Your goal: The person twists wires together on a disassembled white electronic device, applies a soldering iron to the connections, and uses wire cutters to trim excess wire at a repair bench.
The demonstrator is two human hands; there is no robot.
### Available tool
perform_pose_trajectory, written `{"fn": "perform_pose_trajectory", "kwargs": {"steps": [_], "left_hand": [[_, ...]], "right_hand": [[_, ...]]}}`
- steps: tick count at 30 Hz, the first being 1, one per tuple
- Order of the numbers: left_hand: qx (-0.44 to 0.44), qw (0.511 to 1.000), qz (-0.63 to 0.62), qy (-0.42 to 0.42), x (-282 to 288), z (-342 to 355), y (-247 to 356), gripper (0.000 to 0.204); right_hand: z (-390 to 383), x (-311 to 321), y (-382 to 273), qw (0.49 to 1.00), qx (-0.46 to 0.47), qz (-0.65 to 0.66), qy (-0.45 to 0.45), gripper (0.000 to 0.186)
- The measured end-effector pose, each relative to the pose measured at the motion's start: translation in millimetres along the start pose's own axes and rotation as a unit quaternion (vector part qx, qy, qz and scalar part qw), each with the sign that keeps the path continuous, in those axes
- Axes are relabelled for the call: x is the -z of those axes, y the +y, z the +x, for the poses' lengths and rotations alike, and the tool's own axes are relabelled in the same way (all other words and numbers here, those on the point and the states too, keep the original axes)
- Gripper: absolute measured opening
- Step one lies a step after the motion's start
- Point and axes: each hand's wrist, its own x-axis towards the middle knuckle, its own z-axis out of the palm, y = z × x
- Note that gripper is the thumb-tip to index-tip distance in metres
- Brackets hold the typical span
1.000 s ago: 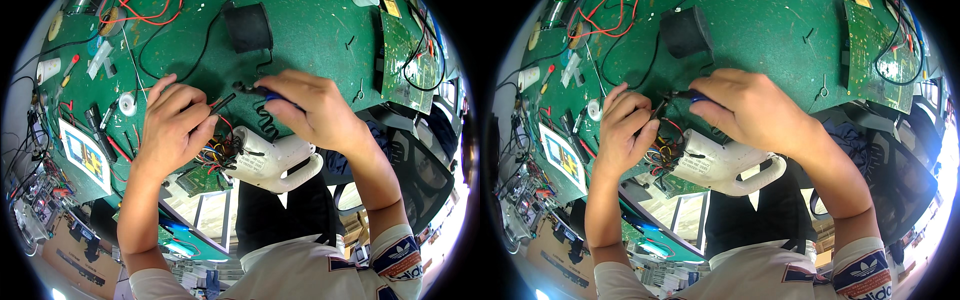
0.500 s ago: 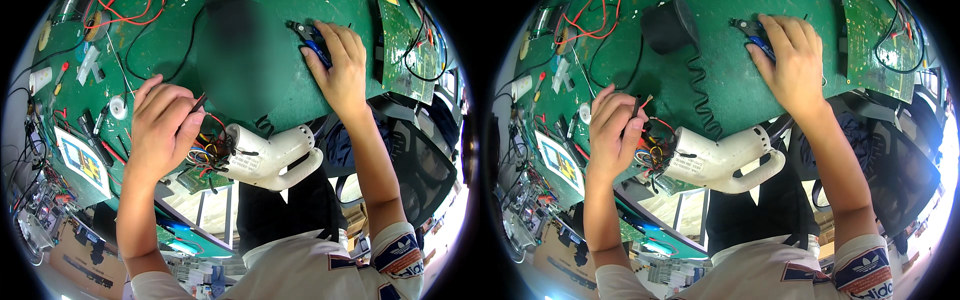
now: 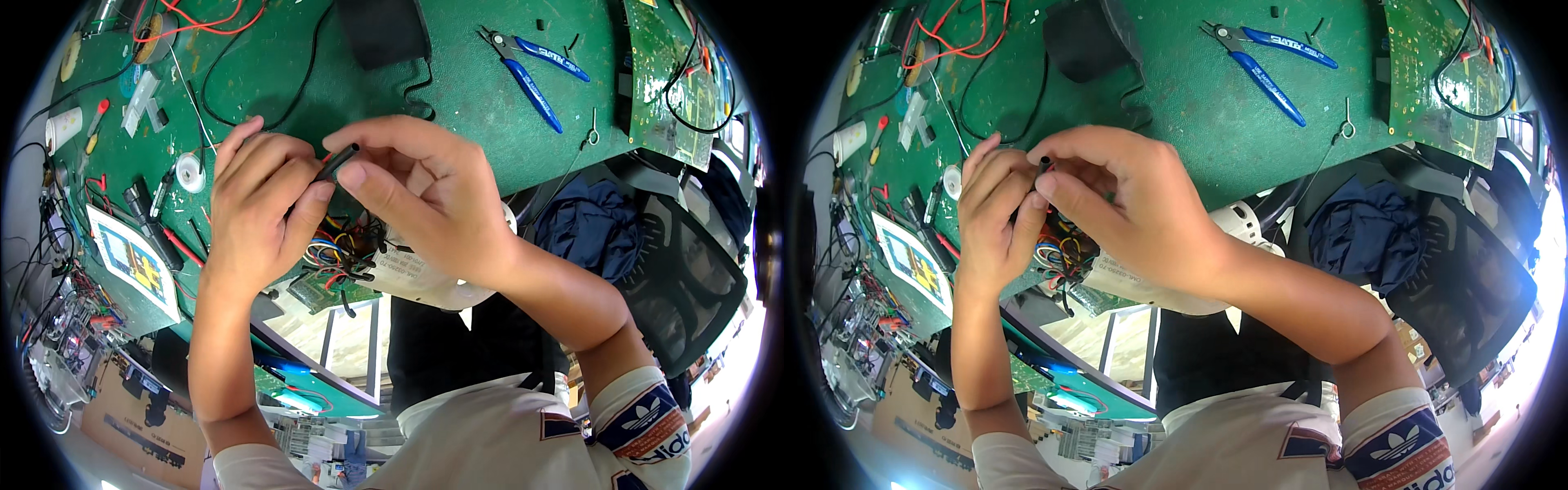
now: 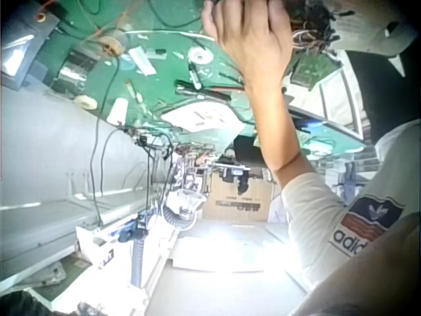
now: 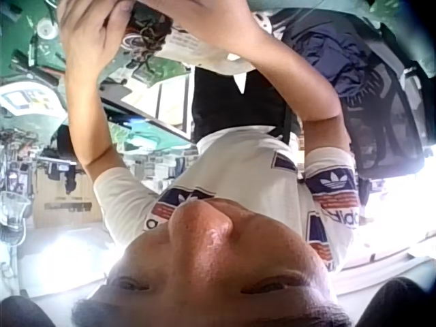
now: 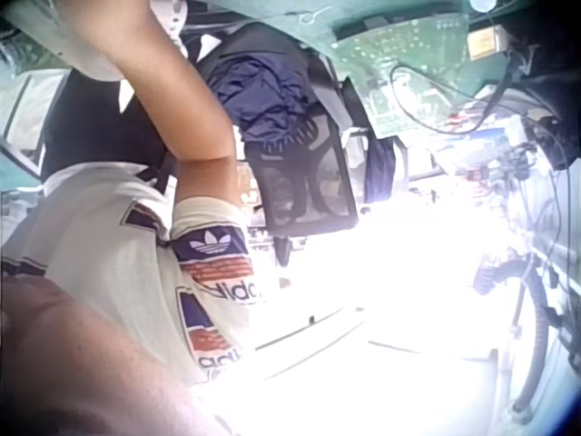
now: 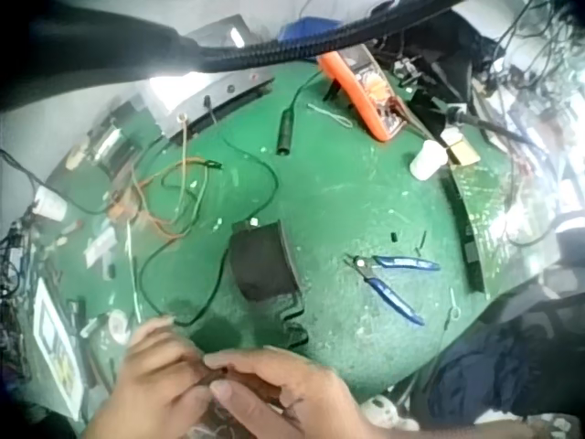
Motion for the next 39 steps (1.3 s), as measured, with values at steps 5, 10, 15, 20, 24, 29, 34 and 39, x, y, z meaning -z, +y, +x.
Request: {"fn": "perform_pose_trajectory", "kwargs": {"steps": [5, 10, 15, 20, 24, 29, 34, 39], "left_hand": [[0.002, 1.000, 0.008, -0.015, 5, 0, 2, 0.010], [-0.004, 0.999, 0.005, 0.032, -4, -5, -2, 0.019], [-0.018, 0.997, 0.008, 0.077, -9, -6, -5, 0.020], [-0.016, 0.995, 0.008, 0.101, -11, -9, -6, 0.017], [-0.023, 0.994, 0.003, 0.111, -12, -11, -8, 0.017], [-0.025, 0.993, 0.005, 0.116, -13, -12, -8, 0.017], [-0.024, 0.993, 0.005, 0.112, -12, -11, -9, 0.018], [-0.026, 0.993, 0.005, 0.114, -13, -12, -9, 0.018]], "right_hand": [[14, 8, -1, 0.986, 0.120, -0.118, 0.013, 0.019], [29, 22, -15, 0.954, 0.178, -0.235, -0.064, 0.014], [42, 20, -14, 0.888, 0.298, -0.327, -0.126, 0.009], [42, 19, -8, 0.882, 0.304, -0.329, -0.145, 0.012], [42, 19, -5, 0.881, 0.306, -0.332, -0.143, 0.013], [42, 18, -6, 0.884, 0.287, -0.336, -0.149, 0.013], [43, 17, -4, 0.885, 0.283, -0.334, -0.157, 0.014], [48, 18, -6, 0.869, 0.280, -0.368, -0.174, 0.013]]}}
